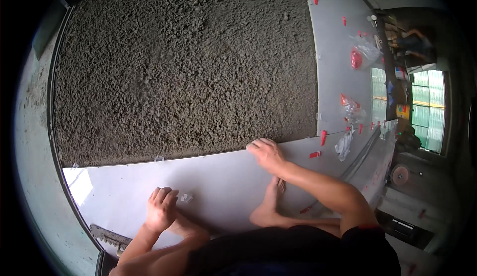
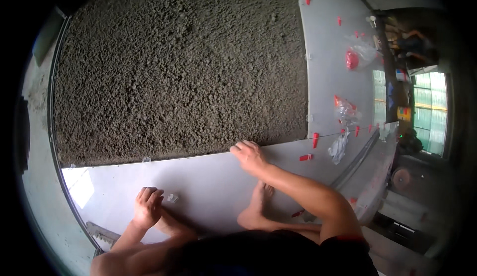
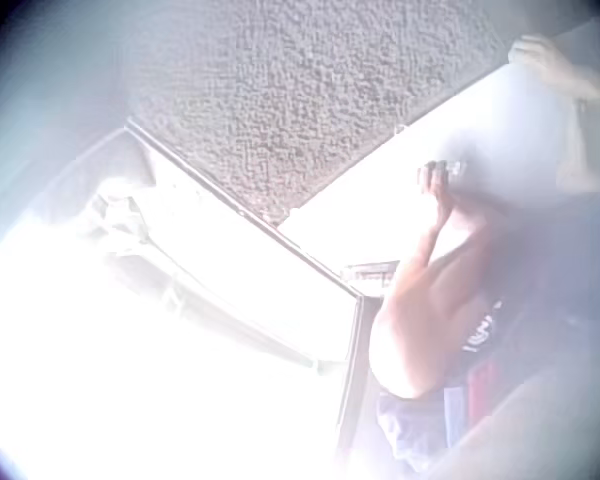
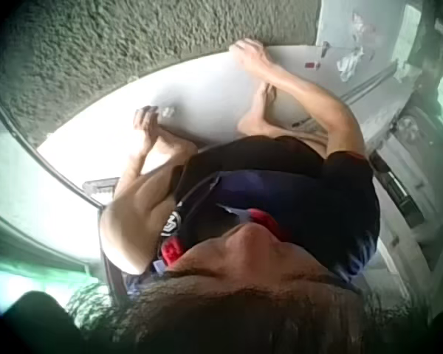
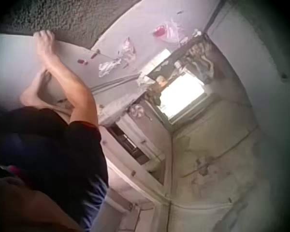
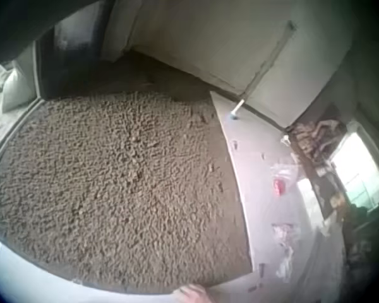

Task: The person applies a tile leveling system and positions a large white floor tile onto a prepared cement bed. They use a measuring tape to align the tile, assist a second person in setting it down, and then use a rubber mallet to tap the tile into place before inserting red leveling spacers between the tiles.

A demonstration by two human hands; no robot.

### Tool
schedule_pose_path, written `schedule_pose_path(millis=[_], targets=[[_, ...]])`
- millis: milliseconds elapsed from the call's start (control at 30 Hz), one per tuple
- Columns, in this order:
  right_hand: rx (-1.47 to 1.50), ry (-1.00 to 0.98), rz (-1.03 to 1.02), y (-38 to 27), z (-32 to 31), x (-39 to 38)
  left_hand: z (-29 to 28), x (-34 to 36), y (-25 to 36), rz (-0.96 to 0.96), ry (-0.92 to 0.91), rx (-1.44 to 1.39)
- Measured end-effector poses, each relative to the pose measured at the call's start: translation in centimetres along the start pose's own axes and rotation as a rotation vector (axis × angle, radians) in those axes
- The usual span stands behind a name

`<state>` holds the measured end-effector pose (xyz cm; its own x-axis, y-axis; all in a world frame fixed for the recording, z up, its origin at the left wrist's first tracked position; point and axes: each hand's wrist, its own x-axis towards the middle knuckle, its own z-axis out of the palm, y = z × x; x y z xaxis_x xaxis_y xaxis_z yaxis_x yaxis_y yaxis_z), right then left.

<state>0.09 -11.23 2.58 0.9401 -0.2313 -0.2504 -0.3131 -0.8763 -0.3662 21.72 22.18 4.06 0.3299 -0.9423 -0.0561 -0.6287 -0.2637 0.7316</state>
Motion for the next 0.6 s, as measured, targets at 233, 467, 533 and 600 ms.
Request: schedule_pose_path(millis=[233,467,533,600], targets=[[0.103,0.090,0.027,0.3,0.8,-0.6,1.2,-2.1,-1.0,0.002,-0.063,-0.032],[-0.048,-0.044,0.097,-2.0,-0.5,0.5,2.1,-0.7,0.4,0.127,-0.276,0.209],[-0.100,-0.041,0.086,-3.9,-2.3,1.5,2.3,-1.1,0.3,0.142,-0.212,0.180],[-0.162,0.067,0.062,-5.4,-3.1,1.8,1.5,-1.5,-0.3,0.134,-0.142,0.114]])
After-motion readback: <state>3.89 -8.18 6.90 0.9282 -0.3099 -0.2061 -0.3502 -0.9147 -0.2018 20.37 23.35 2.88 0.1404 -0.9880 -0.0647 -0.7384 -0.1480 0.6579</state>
